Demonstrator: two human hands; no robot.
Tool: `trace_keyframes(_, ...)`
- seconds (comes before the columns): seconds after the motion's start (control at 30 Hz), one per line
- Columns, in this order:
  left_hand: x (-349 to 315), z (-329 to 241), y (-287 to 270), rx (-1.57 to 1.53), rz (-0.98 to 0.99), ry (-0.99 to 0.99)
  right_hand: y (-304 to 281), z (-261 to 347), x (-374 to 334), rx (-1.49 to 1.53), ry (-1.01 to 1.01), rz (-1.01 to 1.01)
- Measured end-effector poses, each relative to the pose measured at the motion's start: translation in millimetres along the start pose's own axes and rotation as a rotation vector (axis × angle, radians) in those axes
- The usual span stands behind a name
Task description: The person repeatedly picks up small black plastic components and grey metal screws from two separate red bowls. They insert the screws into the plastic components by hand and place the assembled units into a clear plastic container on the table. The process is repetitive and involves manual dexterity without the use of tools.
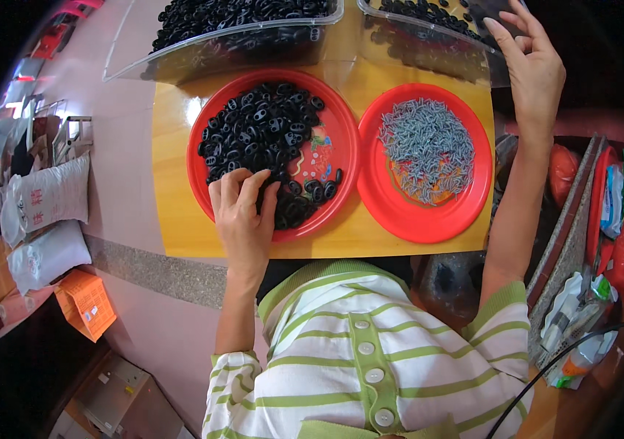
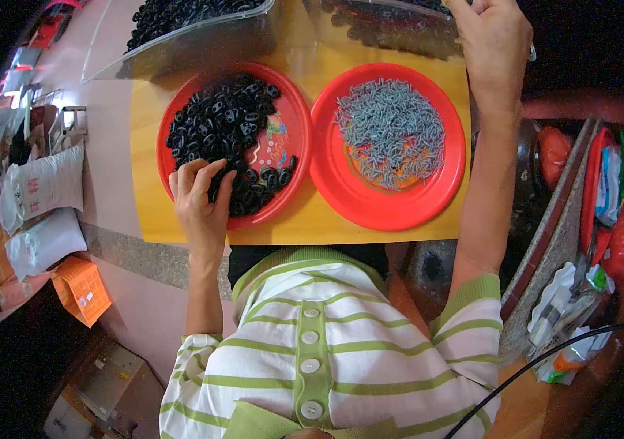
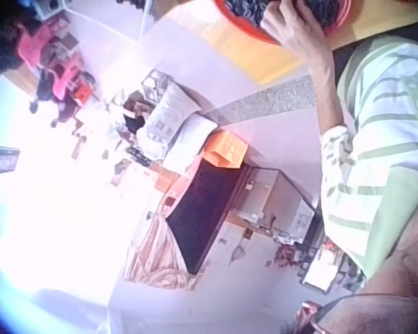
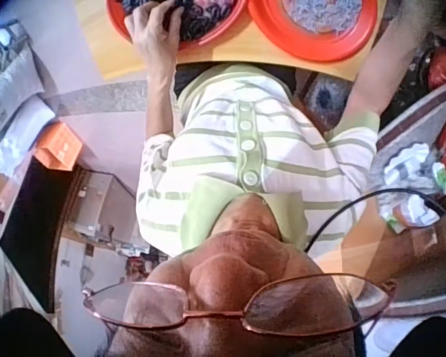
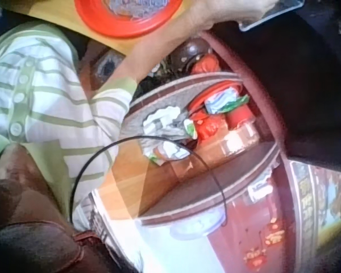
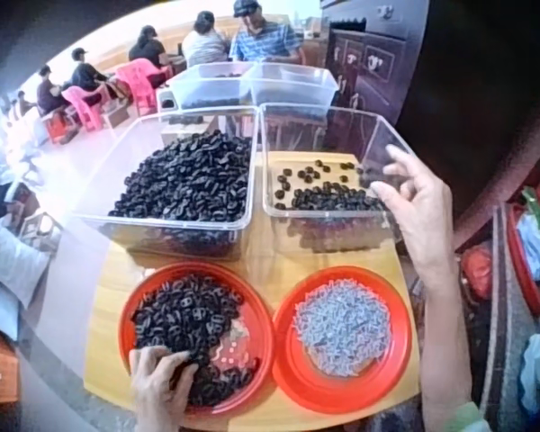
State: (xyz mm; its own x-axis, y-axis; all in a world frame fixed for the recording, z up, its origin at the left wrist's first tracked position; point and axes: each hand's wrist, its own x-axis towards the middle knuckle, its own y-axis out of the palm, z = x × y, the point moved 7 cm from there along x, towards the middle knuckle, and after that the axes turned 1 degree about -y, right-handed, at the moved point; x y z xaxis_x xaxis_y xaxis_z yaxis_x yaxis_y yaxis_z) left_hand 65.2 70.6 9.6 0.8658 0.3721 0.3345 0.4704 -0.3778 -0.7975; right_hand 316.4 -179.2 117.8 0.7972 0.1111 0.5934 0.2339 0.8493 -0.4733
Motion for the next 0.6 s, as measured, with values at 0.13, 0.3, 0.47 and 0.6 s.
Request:
trace_keyframes(0.13,-3,3,2,0.051,0.000,-0.017,11,29,-33,-0.011,-0.045,-0.018)
trace_keyframes(0.3,0,-4,16,0.091,0.032,0.057,15,19,-101,0.045,0.059,0.215)
trace_keyframes(0.47,2,-12,22,0.046,0.065,0.034,14,0,-167,0.168,0.299,0.349)
trace_keyframes(0.6,0,-16,22,-0.029,0.051,0.064,6,-4,-195,0.122,0.361,0.398)
